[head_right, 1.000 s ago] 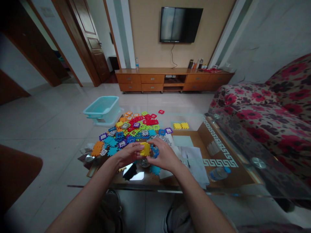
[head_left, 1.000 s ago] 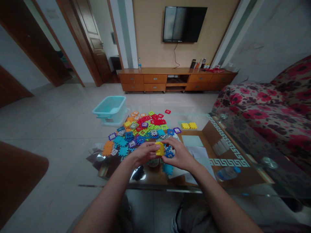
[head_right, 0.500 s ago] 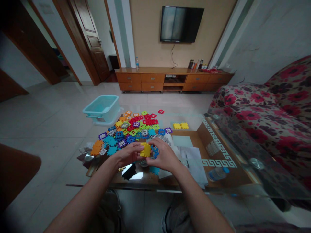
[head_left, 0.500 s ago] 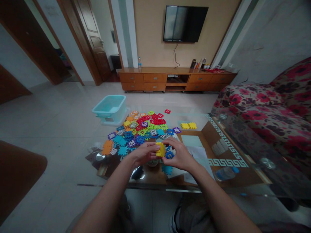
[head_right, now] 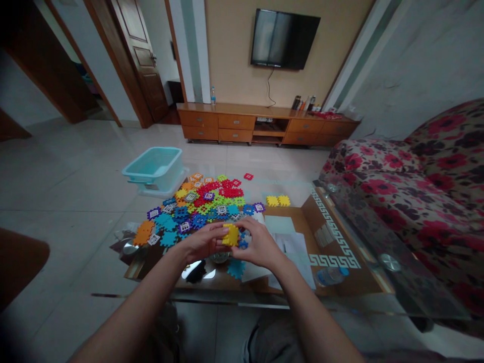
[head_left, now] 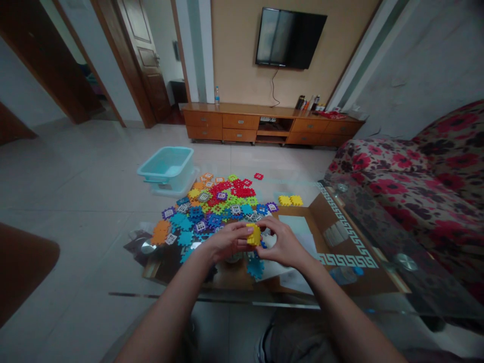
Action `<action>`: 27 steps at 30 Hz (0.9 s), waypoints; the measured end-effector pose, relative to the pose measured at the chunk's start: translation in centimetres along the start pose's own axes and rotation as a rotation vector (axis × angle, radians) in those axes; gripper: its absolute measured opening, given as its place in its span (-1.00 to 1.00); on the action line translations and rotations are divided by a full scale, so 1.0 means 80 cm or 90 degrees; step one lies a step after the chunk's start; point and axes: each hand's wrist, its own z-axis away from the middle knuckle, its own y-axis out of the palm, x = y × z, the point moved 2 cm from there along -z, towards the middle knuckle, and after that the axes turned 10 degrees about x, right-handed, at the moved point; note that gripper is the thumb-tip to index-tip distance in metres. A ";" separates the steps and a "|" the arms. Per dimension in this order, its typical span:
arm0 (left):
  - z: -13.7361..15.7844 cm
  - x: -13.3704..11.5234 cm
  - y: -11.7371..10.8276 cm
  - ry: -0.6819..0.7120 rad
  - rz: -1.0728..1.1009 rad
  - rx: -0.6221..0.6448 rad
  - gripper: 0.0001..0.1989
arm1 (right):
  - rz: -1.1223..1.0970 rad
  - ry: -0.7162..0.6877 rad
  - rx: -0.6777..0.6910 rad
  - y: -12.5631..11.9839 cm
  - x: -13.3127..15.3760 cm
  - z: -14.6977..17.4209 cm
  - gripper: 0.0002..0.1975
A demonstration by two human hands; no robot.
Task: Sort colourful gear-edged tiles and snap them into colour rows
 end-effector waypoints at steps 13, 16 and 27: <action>-0.028 0.013 0.001 -0.078 -0.125 -0.019 -0.50 | 0.170 0.073 0.107 -0.082 -0.124 0.018 -0.61; -0.034 0.015 0.000 -0.080 -0.131 -0.016 -0.50 | 0.242 0.138 0.140 -0.126 -0.180 0.022 -0.61; -0.055 0.017 -0.004 -0.102 -0.124 -0.057 -0.52 | 0.382 0.291 0.243 -0.228 -0.331 0.023 -0.52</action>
